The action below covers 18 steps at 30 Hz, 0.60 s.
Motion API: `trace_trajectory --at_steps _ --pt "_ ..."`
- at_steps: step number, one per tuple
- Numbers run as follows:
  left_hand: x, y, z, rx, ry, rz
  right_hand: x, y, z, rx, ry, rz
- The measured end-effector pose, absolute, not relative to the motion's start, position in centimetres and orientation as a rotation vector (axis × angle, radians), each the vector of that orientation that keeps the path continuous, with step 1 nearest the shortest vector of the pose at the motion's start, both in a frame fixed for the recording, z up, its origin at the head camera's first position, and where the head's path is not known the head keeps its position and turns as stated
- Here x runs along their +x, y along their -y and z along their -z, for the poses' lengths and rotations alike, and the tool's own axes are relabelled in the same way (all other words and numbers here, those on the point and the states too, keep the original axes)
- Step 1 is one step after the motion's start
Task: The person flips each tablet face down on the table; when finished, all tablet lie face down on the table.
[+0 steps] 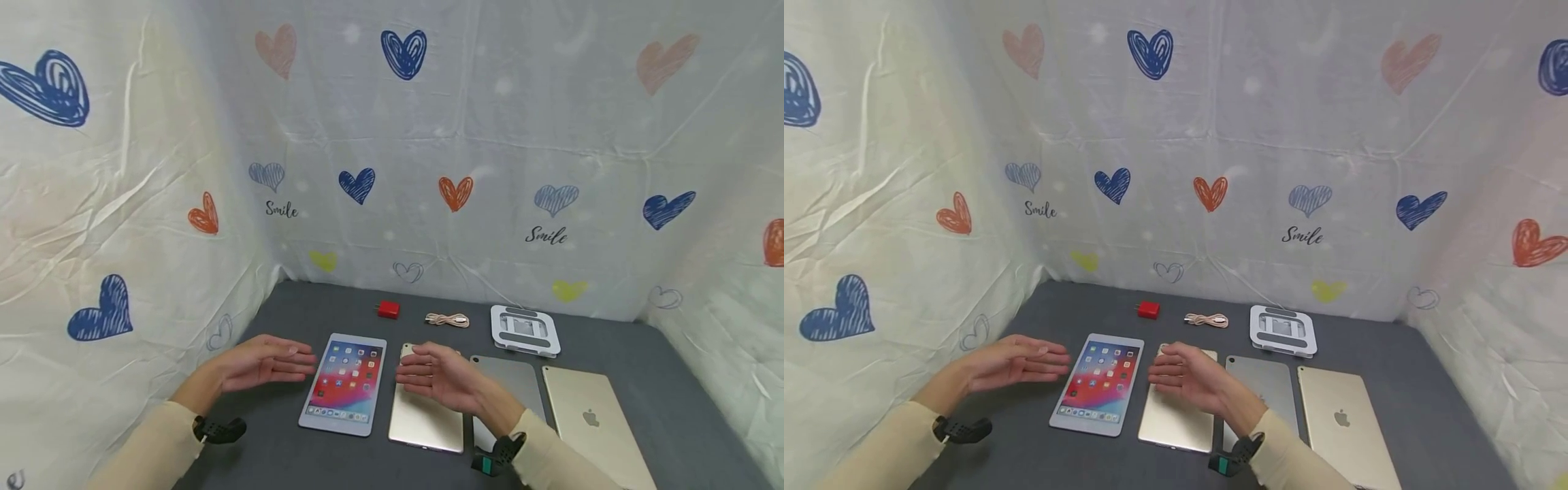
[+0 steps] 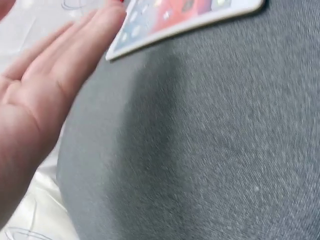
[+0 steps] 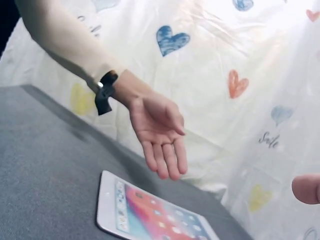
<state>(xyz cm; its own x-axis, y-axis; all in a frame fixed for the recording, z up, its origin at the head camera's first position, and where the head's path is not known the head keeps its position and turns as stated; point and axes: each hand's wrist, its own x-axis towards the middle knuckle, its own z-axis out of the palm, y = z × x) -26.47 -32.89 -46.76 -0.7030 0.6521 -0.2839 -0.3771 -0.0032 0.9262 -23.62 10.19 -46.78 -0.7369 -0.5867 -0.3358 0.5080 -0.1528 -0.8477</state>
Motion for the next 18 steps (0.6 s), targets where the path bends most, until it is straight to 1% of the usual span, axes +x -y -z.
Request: trace_trajectory --at_steps 9,18 --pt "-26.3 32.4 48.5 0.075 -1.655 -1.797 -24.0 -7.3 48.8 0.020 -1.410 1.958" --pt "-26.4 31.3 49.1 0.010 -1.716 -1.759 -23.9 -6.3 49.8 0.078 -1.428 1.969"
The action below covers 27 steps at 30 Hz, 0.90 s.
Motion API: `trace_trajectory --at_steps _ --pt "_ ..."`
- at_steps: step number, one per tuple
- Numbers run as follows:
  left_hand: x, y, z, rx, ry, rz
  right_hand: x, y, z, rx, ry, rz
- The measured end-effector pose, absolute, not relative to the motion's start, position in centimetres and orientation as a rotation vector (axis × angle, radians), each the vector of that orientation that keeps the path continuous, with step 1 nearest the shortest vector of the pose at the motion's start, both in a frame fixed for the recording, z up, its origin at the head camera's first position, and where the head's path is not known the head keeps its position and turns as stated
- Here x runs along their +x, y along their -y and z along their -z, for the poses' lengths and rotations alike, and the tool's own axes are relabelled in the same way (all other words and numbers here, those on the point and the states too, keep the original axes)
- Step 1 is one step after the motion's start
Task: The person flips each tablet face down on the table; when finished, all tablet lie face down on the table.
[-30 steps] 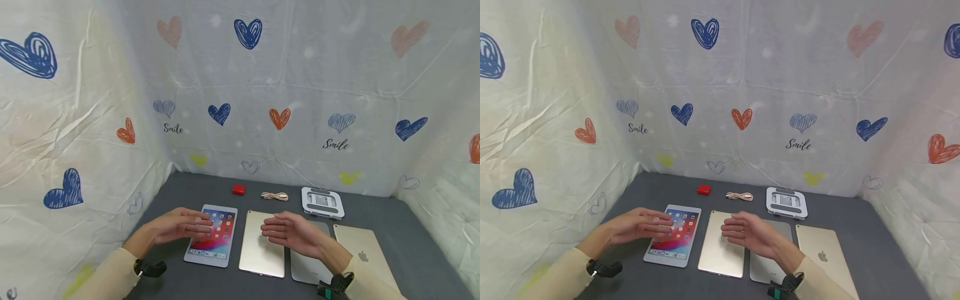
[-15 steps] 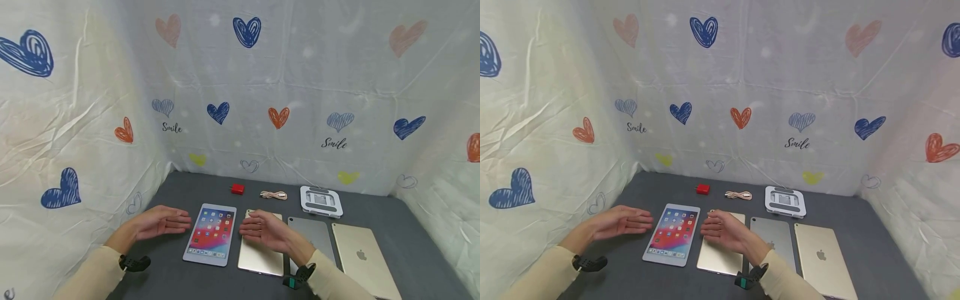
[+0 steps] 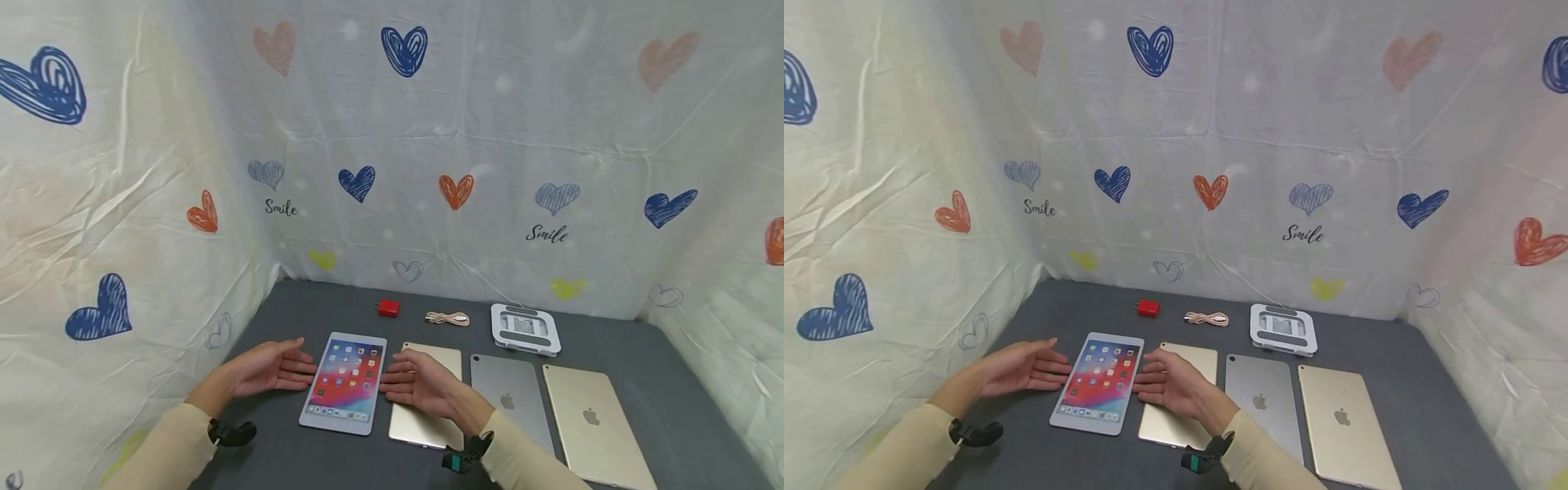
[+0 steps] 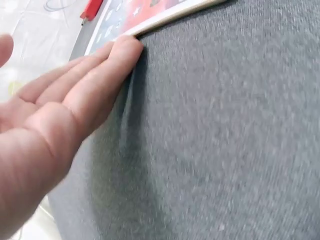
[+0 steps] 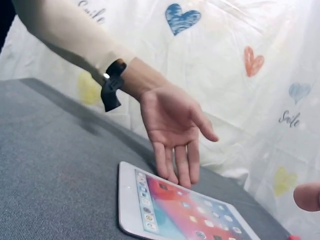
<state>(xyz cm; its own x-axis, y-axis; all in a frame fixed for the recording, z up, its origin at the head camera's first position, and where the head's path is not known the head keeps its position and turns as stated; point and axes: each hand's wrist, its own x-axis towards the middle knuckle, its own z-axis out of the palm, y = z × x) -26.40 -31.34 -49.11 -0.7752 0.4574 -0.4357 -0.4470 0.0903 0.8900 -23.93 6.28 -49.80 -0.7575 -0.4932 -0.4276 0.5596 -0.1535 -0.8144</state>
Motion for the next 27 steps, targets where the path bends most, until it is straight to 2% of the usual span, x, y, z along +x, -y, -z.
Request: trace_trajectory --at_steps 14,27 --pt "-26.6 29.0 49.3 -0.054 -1.851 -1.742 -23.9 -5.7 48.9 0.177 -1.498 2.009" --pt "-25.9 24.0 47.8 0.016 -1.806 -1.719 -22.6 -8.5 47.8 0.048 -1.391 2.025"
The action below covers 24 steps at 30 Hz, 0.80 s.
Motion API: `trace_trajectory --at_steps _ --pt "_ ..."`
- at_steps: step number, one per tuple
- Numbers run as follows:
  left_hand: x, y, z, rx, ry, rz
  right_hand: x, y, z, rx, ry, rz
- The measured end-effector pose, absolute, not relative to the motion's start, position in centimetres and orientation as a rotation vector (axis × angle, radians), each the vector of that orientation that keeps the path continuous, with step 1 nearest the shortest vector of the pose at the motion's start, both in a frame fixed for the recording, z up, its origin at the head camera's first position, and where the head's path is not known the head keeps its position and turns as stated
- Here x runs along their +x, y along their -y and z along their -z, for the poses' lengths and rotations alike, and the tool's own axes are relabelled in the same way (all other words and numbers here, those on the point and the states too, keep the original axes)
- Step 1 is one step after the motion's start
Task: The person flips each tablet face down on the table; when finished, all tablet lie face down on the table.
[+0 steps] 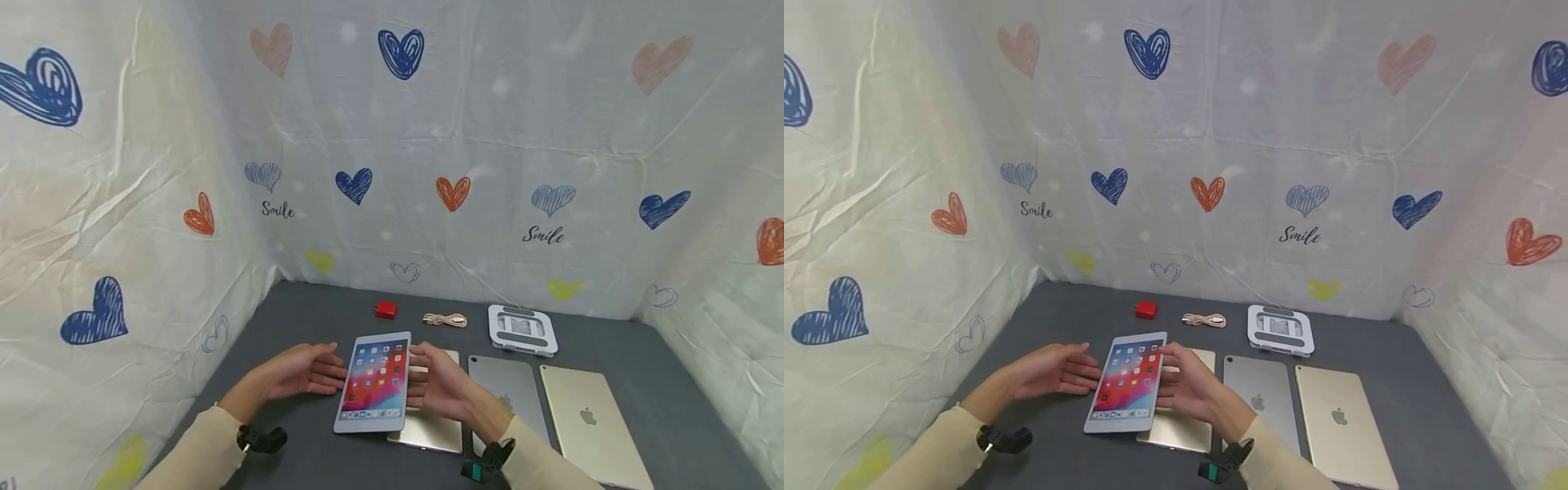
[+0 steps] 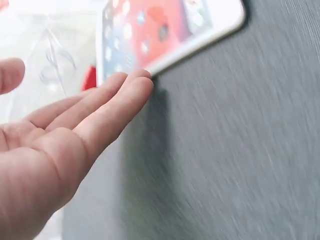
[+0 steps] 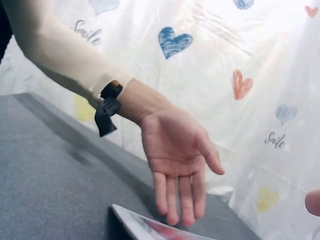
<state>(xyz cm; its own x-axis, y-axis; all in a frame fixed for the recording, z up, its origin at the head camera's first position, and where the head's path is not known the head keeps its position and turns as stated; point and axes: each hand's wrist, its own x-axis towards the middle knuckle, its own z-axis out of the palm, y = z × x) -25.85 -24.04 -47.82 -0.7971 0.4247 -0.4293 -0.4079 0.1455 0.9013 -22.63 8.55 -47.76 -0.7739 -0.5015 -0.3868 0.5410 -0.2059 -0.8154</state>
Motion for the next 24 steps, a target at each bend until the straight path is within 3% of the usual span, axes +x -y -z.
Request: trace_trajectory --at_steps 13,24 --pt "-25.3 18.3 42.3 0.252 -1.725 -1.721 -21.6 -11.7 44.6 -0.036 -1.505 1.961" --pt "-25.2 15.6 39.5 0.322 -1.694 -1.703 -22.0 -9.9 42.2 -0.118 -1.525 1.942"
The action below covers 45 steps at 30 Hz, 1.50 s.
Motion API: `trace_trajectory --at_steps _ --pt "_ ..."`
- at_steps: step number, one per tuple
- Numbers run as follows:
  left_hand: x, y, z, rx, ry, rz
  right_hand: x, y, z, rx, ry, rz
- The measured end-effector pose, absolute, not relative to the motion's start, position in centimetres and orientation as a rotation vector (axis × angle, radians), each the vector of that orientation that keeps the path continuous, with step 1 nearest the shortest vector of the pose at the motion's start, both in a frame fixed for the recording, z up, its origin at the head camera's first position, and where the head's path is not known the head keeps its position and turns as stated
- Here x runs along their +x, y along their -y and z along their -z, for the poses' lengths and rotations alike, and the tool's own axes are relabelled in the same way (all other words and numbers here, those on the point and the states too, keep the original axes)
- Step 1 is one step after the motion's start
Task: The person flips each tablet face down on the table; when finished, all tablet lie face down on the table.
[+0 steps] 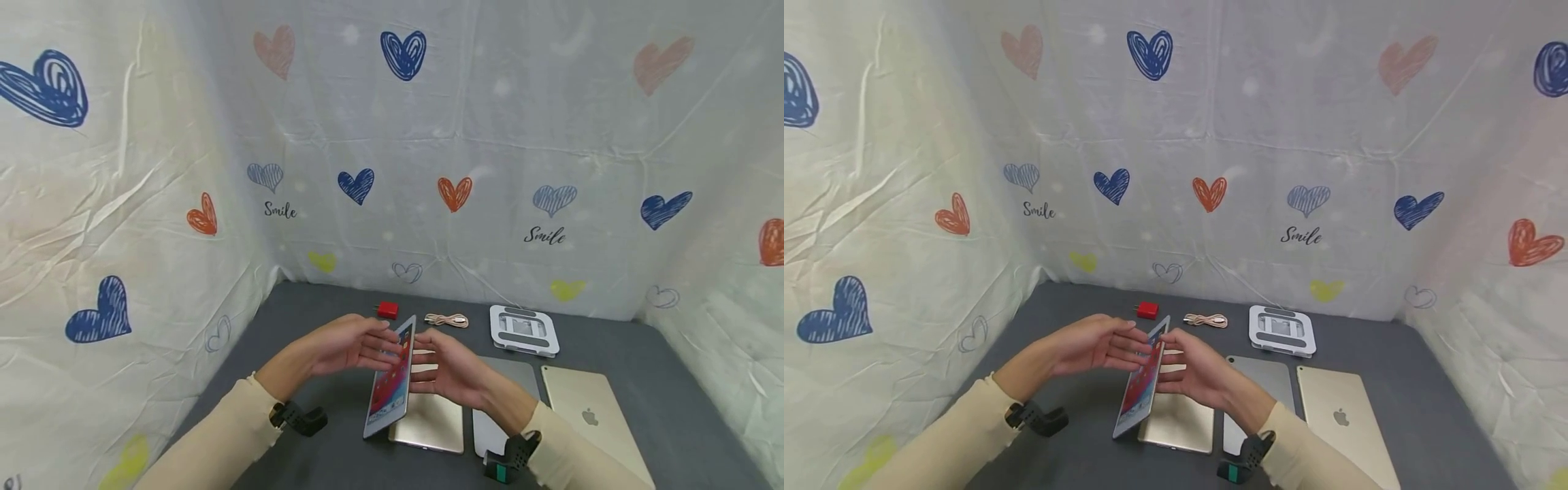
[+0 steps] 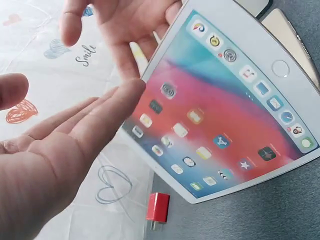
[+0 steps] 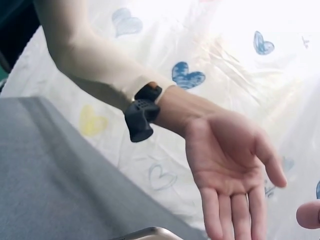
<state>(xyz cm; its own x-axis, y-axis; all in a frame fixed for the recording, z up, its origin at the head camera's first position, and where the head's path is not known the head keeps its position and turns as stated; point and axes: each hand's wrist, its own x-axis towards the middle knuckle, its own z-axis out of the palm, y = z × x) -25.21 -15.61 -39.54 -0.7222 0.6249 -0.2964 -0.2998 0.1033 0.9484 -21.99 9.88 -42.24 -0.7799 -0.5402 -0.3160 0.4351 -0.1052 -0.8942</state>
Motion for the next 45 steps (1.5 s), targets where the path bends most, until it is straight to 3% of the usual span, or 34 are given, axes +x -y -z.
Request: trace_trajectory --at_steps 17,45 --pt "-25.3 18.7 37.5 0.175 -1.862 -1.689 -22.6 -5.7 41.8 -0.142 -1.460 1.983" --pt "-25.3 24.7 40.5 -0.042 -2.055 -1.602 -23.0 -5.2 48.3 0.000 -1.515 1.891"
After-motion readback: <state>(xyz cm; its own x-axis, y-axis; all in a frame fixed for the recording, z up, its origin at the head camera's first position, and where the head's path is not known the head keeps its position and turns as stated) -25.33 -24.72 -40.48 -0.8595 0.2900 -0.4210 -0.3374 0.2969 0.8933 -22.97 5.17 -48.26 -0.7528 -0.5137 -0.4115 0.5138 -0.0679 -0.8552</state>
